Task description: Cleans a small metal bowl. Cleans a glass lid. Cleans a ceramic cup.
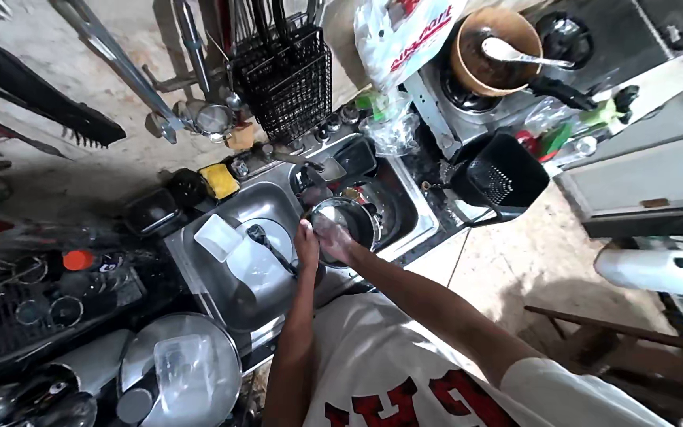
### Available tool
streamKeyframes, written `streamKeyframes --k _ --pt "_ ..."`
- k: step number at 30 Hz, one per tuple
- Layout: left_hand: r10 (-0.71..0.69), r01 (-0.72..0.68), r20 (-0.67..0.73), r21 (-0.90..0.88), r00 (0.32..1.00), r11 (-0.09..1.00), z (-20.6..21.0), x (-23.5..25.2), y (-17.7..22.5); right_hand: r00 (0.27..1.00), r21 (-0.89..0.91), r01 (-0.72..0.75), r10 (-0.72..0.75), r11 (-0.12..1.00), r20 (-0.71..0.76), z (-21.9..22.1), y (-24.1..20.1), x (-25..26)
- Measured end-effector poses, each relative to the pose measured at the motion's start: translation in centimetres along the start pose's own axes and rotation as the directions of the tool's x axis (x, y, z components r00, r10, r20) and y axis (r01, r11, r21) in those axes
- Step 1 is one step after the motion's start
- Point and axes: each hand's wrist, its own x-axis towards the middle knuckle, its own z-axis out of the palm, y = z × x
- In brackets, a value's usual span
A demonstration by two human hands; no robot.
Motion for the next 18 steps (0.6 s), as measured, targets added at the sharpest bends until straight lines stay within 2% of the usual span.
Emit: streamKeyframes --k 3,5,7,8,10,11,13,15,16,17,18 --pt "0.038 -0.040 0.019 0.104 0.999 0.994 -0.5 0.1 0.3 0.993 -0.366 -0.040 0.078 0.930 0.089 0.2 0.9 -1.0" --pt "0.101 -0.106 0.038 0.185 0.994 0.977 -0.6 0.1 0.2 0.997 -0.439 -0.026 0.052 0.898 0.048 0.5 -1.3 -0.7" --pt "0.143 -0.153 0.056 0.247 0.988 0.957 -0.8 0.1 0.2 0.994 -0.301 0.022 -0.054 0.953 -0.098 0.9 -4.3 0.0" --pt "0.157 -0.167 0.058 0.275 0.986 0.947 -1.0 0.1 0.3 0.973 -0.151 0.079 -0.109 0.985 -0.201 0.4 -5.2 0.6" --pt "0.154 -0.167 0.064 0.294 0.986 0.941 -1.3 0.1 0.7 0.902 0.127 0.232 -0.164 0.964 -0.400 -0.3 -5.9 1.9" --pt "0.150 -0.163 0.069 0.293 0.986 0.942 -1.3 0.1 0.9 0.874 0.201 0.291 -0.174 0.936 -0.454 -0.5 -5.7 2.7" --pt "0.142 -0.156 0.069 0.297 0.988 0.942 -1.1 0.2 1.2 0.889 0.182 0.279 -0.182 0.943 -0.420 -0.5 -4.1 3.4" --pt "0.135 -0.149 0.066 0.309 0.989 0.939 -0.7 0.2 1.2 0.943 -0.075 0.122 -0.139 0.990 -0.304 0.6 -2.3 2.6" --pt "0.130 -0.141 0.056 0.310 0.990 0.940 -0.6 0.4 1.1 0.967 -0.288 0.045 -0.114 0.956 -0.228 1.1 -1.4 2.1" --pt "0.124 -0.131 0.044 0.305 0.991 0.943 -0.5 0.6 1.1 0.986 -0.522 -0.018 -0.070 0.853 -0.150 1.3 -0.9 1.3" --pt "0.106 -0.114 0.043 0.301 0.993 0.947 -0.5 0.7 1.1 0.998 -0.711 -0.033 -0.016 0.703 -0.062 0.6 -0.3 0.5"
